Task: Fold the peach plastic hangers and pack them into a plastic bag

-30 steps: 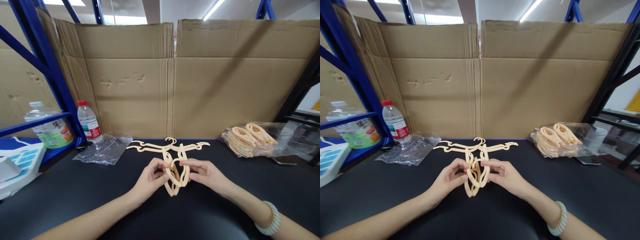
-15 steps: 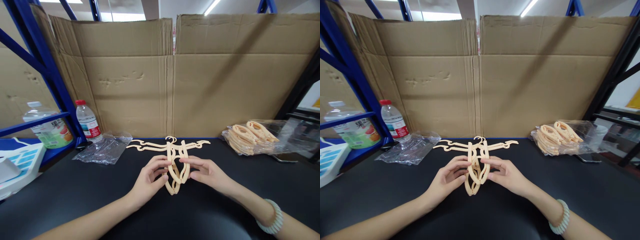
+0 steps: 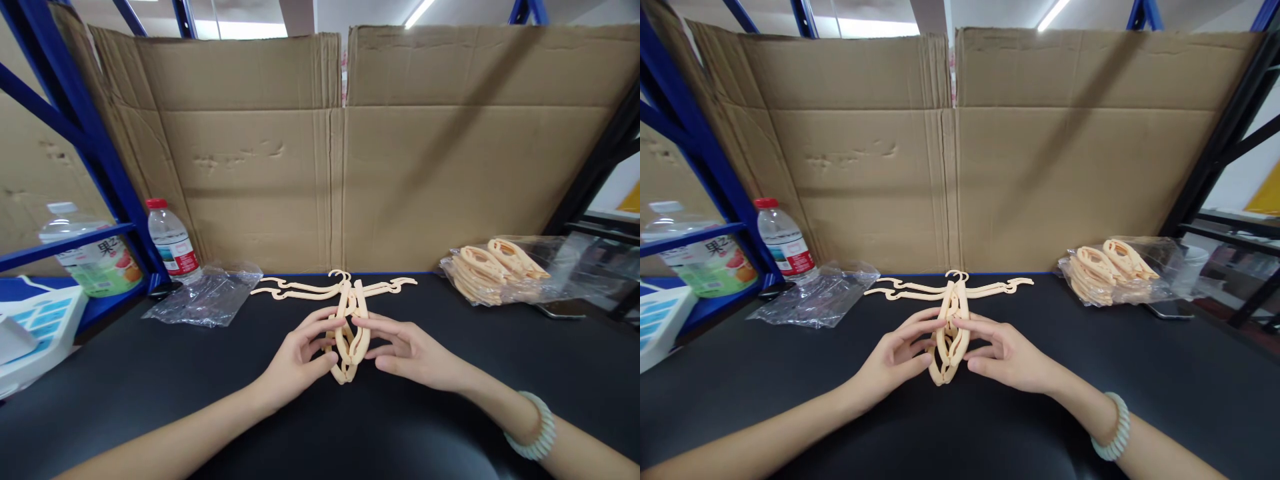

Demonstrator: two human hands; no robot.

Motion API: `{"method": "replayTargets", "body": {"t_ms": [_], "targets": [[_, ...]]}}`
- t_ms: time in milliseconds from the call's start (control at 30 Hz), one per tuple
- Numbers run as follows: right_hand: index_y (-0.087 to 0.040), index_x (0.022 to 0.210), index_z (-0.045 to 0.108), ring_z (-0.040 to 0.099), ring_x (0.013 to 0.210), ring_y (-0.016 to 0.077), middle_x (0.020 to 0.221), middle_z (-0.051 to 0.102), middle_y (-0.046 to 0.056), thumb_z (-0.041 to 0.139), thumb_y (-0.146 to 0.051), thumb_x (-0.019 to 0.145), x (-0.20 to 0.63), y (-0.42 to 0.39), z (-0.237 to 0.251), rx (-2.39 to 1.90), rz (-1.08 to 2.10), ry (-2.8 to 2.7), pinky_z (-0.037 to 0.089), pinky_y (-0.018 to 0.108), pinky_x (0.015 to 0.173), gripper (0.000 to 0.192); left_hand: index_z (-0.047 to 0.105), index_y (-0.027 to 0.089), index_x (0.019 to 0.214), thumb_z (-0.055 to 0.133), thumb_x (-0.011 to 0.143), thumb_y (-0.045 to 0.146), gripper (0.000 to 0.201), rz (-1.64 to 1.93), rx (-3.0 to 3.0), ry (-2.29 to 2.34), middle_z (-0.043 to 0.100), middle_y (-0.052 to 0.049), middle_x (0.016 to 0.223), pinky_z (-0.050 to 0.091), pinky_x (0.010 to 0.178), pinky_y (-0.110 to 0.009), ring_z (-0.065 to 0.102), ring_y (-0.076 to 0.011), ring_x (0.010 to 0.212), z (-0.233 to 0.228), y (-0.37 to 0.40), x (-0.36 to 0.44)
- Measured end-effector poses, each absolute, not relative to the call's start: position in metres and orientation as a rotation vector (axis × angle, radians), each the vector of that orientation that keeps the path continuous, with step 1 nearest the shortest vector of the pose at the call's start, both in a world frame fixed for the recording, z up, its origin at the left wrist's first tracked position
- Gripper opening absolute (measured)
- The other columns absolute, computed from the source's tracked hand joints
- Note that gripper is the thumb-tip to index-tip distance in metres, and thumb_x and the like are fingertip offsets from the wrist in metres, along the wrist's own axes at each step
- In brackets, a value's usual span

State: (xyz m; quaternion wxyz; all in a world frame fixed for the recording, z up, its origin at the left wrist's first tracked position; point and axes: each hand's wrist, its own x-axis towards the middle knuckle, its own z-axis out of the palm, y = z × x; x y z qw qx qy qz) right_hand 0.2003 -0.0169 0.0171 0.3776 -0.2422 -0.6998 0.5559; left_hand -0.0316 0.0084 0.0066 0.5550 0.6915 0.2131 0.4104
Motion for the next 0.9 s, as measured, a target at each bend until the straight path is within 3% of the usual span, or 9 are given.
{"method": "replayTargets", "body": {"t_ms": [167, 400, 667, 900], "targets": [[-0.03, 0.135, 0.044, 0.044, 0.123, 0.0252, 0.149, 0.025, 0.007, 0.064, -0.027, 0.084, 0.202, -0.017, 0.017, -0.645, 1.371, -1.818, 0.048, 0.039, 0.092, 0.055, 0.064, 0.024, 0.115, 0.069, 0.077, 0.027, 0.039, 0.975, 1.517, 0.562, 0.037, -0.009, 0.14, 0.042, 0.1, -0.041, 0.05, -0.0283, 0.118, 0.008, 0.009, -0.032], [-0.026, 0.128, 0.052, 0.049, 0.115, 0.0232, 0.136, 0.044, 0.008, 0.06, -0.034, 0.087, 0.203, -0.02, 0.026, -0.691, 1.283, -1.924, 0.047, 0.036, 0.09, 0.043, 0.065, 0.025, 0.115, 0.068, 0.076, 0.024, 0.039, 0.946, 1.489, 0.521, 0.036, -0.008, 0.142, 0.039, 0.104, -0.042, 0.049, -0.0292, 0.12, 0.007, 0.01, -0.033], [-0.024, 0.119, 0.058, 0.055, 0.1, 0.0211, 0.119, 0.056, 0.007, 0.059, -0.039, 0.087, 0.203, -0.023, 0.03, -0.782, 1.291, -1.924, 0.047, 0.033, 0.082, 0.036, 0.066, 0.026, 0.114, 0.066, 0.077, 0.023, 0.038, 0.92, 1.591, 0.522, 0.04, -0.008, 0.14, 0.039, 0.102, -0.043, 0.048, -0.0301, 0.12, 0.009, 0.008, -0.034], [-0.023, 0.12, 0.061, 0.055, 0.101, 0.0225, 0.124, 0.055, 0.007, 0.06, -0.042, 0.085, 0.209, -0.015, 0.028, -0.815, 1.202, -1.884, 0.047, 0.032, 0.081, 0.04, 0.057, 0.029, 0.125, 0.062, 0.08, 0.022, 0.046, 0.887, 1.698, 0.483, 0.032, -0.005, 0.148, 0.035, 0.106, -0.046, 0.033, -0.0308, 0.134, 0.01, 0.005, -0.034]]}}
